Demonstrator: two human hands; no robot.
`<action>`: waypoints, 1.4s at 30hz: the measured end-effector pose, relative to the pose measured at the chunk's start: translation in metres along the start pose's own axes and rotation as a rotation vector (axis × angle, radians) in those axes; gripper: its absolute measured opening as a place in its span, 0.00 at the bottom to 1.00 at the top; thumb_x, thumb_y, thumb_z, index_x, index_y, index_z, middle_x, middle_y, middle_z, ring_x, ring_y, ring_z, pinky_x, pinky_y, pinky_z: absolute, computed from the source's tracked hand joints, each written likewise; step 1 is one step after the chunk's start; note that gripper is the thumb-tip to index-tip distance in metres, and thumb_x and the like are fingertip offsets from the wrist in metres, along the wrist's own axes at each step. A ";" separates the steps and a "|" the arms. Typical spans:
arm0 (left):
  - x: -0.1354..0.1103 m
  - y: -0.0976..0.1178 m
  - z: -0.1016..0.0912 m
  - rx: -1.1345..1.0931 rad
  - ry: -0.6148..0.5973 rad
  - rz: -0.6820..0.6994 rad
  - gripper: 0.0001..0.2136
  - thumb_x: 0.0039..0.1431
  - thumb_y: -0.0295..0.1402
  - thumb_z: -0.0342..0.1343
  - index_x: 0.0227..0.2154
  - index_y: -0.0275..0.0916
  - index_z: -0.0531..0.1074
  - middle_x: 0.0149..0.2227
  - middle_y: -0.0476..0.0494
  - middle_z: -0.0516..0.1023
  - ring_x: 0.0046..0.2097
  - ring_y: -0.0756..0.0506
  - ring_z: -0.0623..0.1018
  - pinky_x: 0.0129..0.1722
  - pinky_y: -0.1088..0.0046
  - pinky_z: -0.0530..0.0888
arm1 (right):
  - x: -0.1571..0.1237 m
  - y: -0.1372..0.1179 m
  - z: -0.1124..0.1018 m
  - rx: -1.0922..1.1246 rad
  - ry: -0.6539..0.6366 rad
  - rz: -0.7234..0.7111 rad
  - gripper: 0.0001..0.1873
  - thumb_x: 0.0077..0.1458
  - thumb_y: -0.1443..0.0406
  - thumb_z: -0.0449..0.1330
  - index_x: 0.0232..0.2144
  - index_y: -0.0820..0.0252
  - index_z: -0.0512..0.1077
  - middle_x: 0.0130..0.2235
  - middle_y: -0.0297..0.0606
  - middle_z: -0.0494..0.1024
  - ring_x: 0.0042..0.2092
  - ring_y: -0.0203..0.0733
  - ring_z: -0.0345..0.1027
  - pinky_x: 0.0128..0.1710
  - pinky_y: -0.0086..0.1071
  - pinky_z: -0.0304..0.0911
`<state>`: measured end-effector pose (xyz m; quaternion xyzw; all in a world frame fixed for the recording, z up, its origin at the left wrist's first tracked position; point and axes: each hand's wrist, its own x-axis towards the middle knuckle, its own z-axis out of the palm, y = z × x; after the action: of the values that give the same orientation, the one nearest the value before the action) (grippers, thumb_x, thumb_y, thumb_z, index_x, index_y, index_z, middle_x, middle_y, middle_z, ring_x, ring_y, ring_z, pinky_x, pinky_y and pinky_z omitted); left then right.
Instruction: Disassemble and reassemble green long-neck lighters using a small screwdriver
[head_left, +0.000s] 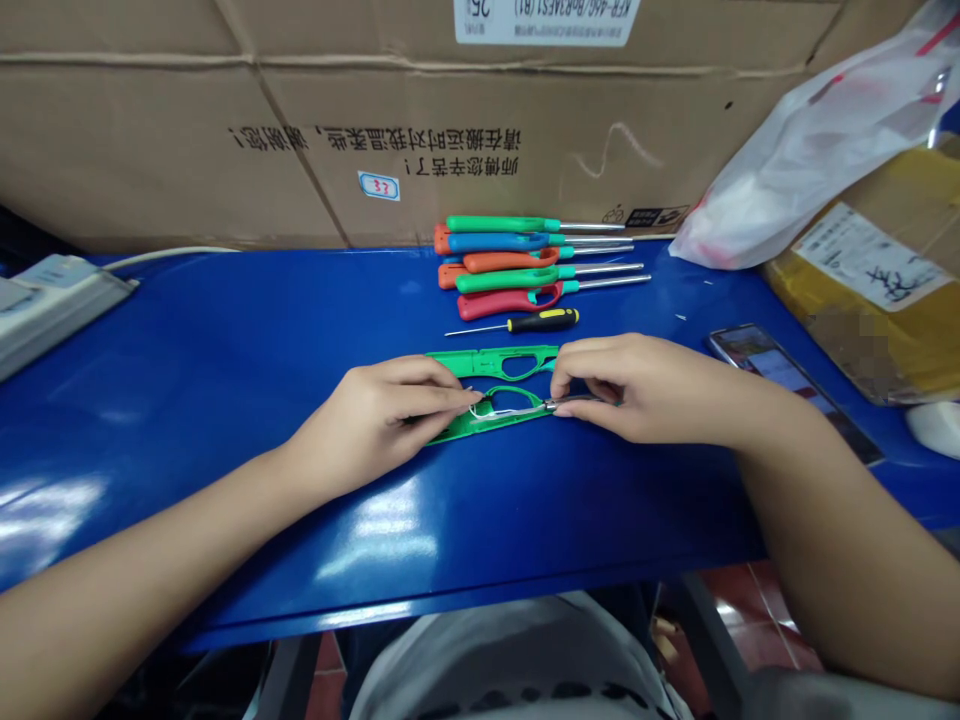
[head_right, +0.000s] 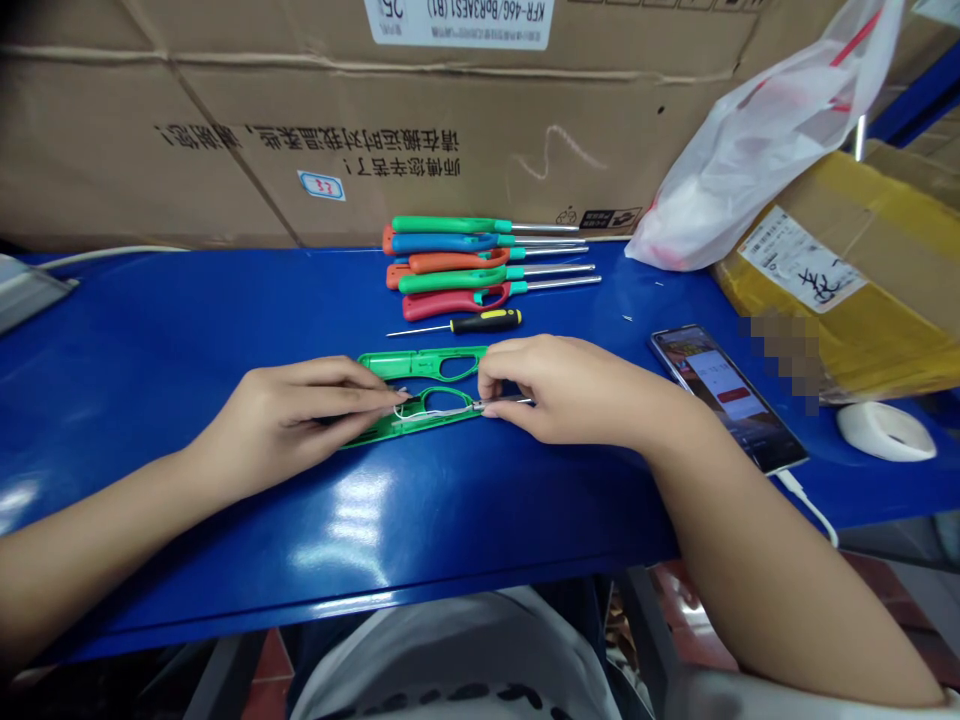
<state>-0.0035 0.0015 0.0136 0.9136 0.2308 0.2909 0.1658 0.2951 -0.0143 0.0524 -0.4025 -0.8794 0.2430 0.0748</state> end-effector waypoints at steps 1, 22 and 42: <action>0.000 0.001 0.001 -0.002 0.002 0.001 0.10 0.67 0.27 0.58 0.46 0.40 0.82 0.41 0.43 0.83 0.40 0.49 0.83 0.41 0.78 0.79 | 0.000 0.001 0.000 -0.001 -0.013 0.000 0.05 0.61 0.65 0.60 0.37 0.58 0.76 0.39 0.37 0.79 0.36 0.38 0.69 0.34 0.30 0.58; 0.000 0.001 0.003 -0.032 -0.013 -0.053 0.11 0.66 0.26 0.58 0.46 0.39 0.83 0.43 0.43 0.85 0.42 0.49 0.84 0.45 0.77 0.80 | 0.002 0.009 0.000 -0.016 0.058 -0.085 0.10 0.62 0.70 0.61 0.39 0.60 0.84 0.35 0.37 0.81 0.36 0.37 0.74 0.37 0.30 0.64; 0.002 0.004 0.006 -0.143 0.038 -0.171 0.08 0.64 0.27 0.62 0.44 0.38 0.84 0.41 0.45 0.86 0.42 0.49 0.84 0.45 0.80 0.78 | 0.011 -0.002 0.009 0.201 0.013 0.227 0.07 0.57 0.65 0.66 0.27 0.60 0.78 0.27 0.31 0.75 0.26 0.32 0.62 0.27 0.28 0.57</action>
<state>0.0026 -0.0022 0.0115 0.8708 0.2895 0.3086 0.2503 0.2835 -0.0111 0.0449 -0.4913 -0.7989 0.3342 0.0927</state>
